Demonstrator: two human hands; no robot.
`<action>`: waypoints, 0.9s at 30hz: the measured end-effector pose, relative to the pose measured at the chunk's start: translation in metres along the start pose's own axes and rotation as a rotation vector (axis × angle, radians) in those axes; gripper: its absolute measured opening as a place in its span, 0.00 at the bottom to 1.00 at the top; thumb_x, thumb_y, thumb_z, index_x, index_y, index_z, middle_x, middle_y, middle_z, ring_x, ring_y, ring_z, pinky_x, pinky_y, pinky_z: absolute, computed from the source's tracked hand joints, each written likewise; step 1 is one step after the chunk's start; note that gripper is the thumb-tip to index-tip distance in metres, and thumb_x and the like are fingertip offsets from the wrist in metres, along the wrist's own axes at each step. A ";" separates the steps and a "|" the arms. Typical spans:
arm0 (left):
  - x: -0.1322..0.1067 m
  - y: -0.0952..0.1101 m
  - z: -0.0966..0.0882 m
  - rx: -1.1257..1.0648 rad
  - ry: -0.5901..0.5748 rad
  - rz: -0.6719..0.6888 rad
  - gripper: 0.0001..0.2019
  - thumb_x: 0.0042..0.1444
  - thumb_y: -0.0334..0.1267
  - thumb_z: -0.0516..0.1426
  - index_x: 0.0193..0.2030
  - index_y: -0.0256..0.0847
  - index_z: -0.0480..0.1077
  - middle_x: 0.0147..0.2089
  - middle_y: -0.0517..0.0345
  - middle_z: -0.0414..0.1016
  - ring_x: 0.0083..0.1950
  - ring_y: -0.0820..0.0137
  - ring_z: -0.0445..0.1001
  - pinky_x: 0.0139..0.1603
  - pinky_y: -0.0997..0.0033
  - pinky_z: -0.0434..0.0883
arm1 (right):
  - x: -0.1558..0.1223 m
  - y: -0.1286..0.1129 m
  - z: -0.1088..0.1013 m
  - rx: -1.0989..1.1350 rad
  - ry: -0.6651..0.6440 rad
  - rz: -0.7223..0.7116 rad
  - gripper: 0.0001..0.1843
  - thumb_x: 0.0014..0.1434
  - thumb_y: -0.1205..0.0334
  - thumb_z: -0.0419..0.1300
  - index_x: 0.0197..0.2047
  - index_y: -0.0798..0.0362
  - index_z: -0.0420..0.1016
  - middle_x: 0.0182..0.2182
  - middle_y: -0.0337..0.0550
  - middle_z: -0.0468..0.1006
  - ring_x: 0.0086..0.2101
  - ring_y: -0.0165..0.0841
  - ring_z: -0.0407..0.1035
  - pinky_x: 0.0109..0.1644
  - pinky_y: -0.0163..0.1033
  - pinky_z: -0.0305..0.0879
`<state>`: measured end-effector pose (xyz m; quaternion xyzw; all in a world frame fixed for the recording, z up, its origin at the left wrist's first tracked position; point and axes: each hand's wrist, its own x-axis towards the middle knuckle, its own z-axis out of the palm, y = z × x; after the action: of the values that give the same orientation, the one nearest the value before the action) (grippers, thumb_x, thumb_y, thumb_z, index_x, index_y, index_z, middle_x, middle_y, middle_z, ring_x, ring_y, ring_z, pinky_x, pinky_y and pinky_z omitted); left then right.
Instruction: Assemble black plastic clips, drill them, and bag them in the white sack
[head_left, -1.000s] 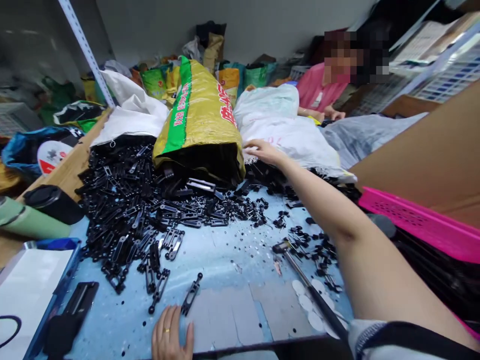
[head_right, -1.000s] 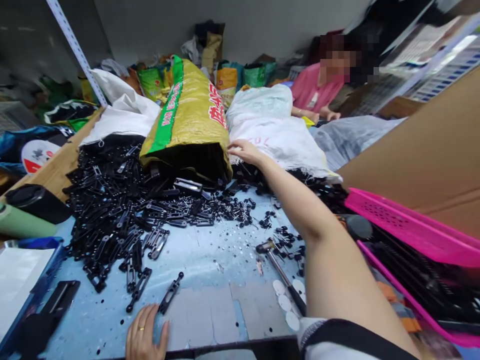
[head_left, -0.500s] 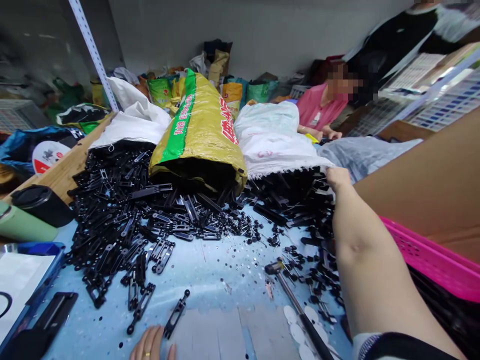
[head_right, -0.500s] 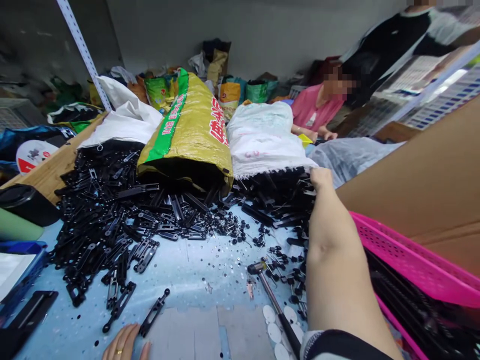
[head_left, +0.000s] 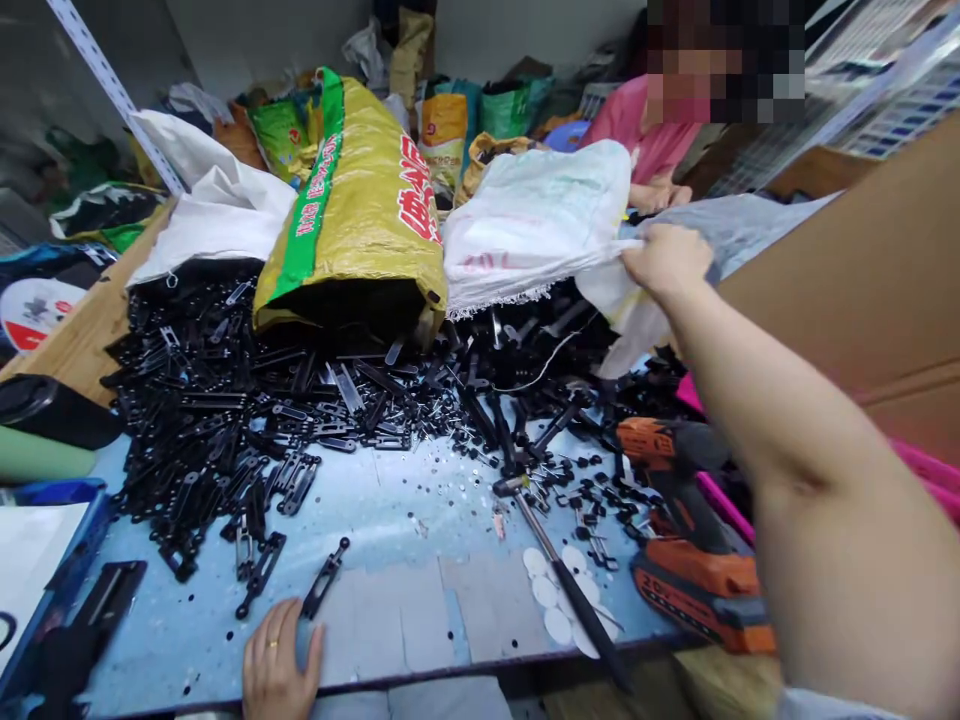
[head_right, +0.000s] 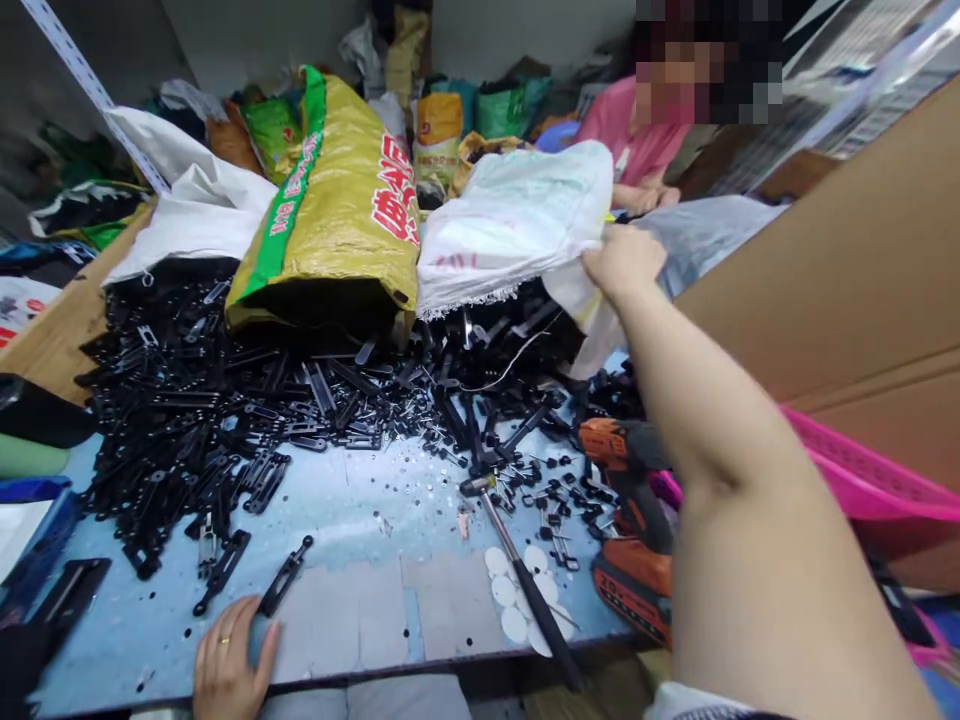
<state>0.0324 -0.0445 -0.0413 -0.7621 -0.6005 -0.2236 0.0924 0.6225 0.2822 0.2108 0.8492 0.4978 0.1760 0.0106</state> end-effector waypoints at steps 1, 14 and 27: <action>0.000 0.000 0.000 0.006 -0.001 0.004 0.33 0.56 0.43 0.53 0.68 0.50 0.46 0.43 0.47 0.76 0.43 0.53 0.76 0.39 0.52 0.73 | -0.009 -0.011 0.000 0.032 0.071 0.002 0.30 0.68 0.55 0.37 0.49 0.79 0.64 0.44 0.75 0.67 0.49 0.46 0.60 0.42 0.45 0.49; -0.008 -0.005 0.007 0.026 0.071 0.047 0.15 0.58 0.41 0.54 0.49 0.35 0.67 0.44 0.46 0.75 0.46 0.60 0.73 0.47 0.61 0.67 | -0.072 -0.132 0.067 0.318 -0.156 0.083 0.45 0.56 0.37 0.49 0.64 0.65 0.51 0.57 0.69 0.59 0.53 0.56 0.60 0.52 0.56 0.55; -0.008 -0.006 0.001 -0.048 -0.020 -0.065 0.15 0.60 0.41 0.51 0.50 0.34 0.68 0.48 0.45 0.74 0.51 0.58 0.70 0.51 0.59 0.64 | -0.147 -0.130 0.071 0.079 -0.490 -0.335 0.35 0.44 0.43 0.66 0.53 0.52 0.70 0.50 0.56 0.71 0.51 0.52 0.64 0.53 0.59 0.55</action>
<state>0.0256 -0.0499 -0.0465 -0.7465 -0.6201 -0.2334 0.0608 0.4695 0.2339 0.0769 0.7722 0.6200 -0.0580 0.1263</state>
